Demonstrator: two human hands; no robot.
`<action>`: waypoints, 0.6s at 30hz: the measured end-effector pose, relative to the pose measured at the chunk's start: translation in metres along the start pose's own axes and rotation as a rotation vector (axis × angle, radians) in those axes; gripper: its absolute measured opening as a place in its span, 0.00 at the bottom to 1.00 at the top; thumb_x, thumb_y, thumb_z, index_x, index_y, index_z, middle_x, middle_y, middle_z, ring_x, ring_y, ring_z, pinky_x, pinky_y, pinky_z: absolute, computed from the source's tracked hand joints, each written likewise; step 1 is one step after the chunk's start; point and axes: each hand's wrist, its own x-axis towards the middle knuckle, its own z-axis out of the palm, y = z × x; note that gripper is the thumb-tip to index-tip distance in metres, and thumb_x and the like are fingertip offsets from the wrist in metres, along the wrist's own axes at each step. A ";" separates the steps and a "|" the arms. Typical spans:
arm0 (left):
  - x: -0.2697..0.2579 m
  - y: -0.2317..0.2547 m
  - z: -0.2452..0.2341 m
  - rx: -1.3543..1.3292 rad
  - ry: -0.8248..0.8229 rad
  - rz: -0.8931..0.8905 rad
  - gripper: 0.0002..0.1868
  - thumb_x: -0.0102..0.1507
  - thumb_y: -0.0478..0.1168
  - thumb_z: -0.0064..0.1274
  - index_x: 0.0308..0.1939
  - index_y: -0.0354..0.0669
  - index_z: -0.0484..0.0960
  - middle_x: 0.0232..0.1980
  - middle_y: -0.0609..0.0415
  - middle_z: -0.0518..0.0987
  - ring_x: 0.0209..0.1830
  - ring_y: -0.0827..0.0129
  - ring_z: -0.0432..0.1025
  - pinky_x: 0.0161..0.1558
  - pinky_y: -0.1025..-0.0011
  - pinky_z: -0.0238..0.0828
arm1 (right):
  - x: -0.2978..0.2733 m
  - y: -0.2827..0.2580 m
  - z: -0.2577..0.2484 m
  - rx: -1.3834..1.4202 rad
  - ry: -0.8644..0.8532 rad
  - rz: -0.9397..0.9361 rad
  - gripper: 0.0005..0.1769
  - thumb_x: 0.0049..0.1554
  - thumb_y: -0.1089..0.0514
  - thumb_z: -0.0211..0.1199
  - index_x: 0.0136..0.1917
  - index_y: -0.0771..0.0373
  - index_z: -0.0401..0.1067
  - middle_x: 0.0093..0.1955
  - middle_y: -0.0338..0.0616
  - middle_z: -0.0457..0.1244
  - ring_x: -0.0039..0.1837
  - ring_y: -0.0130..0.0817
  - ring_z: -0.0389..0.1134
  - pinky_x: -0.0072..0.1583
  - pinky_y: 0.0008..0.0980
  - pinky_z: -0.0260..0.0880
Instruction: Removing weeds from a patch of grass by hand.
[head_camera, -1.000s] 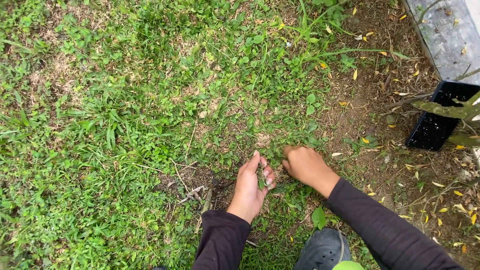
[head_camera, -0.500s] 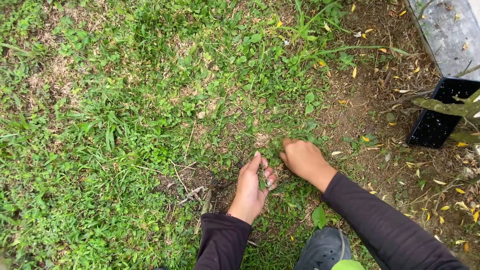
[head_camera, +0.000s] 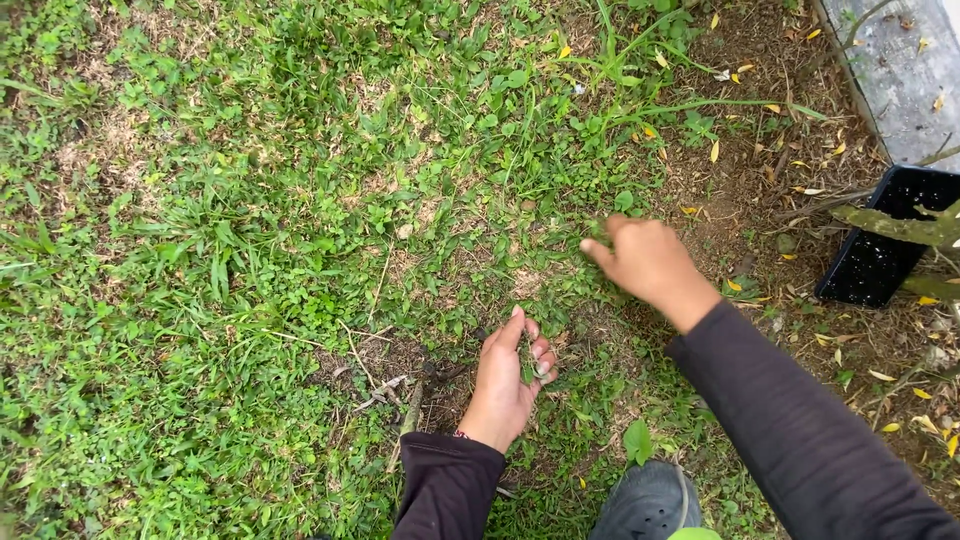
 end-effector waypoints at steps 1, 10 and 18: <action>0.000 0.000 0.000 -0.002 0.004 0.001 0.18 0.76 0.52 0.32 0.37 0.49 0.68 0.24 0.65 0.62 0.20 0.76 0.63 0.28 0.77 0.63 | 0.008 0.007 0.012 0.000 -0.003 -0.003 0.19 0.64 0.55 0.57 0.60 0.73 0.71 0.47 0.66 0.68 0.51 0.48 0.73 0.57 0.43 0.75; 0.005 -0.004 0.010 -0.035 -0.003 -0.023 0.18 0.76 0.51 0.31 0.37 0.49 0.68 0.24 0.65 0.63 0.20 0.77 0.63 0.27 0.78 0.64 | 0.015 0.050 0.007 0.141 0.181 -0.014 0.15 0.63 0.63 0.56 0.59 0.76 0.71 0.48 0.67 0.68 0.54 0.54 0.71 0.59 0.49 0.72; 0.009 -0.009 0.018 -0.147 -0.026 -0.003 0.17 0.74 0.49 0.39 0.35 0.44 0.70 0.23 0.61 0.64 0.19 0.75 0.62 0.24 0.76 0.62 | 0.048 0.053 0.015 -0.157 0.128 -0.041 0.09 0.61 0.64 0.55 0.48 0.74 0.70 0.39 0.59 0.68 0.39 0.49 0.73 0.42 0.39 0.81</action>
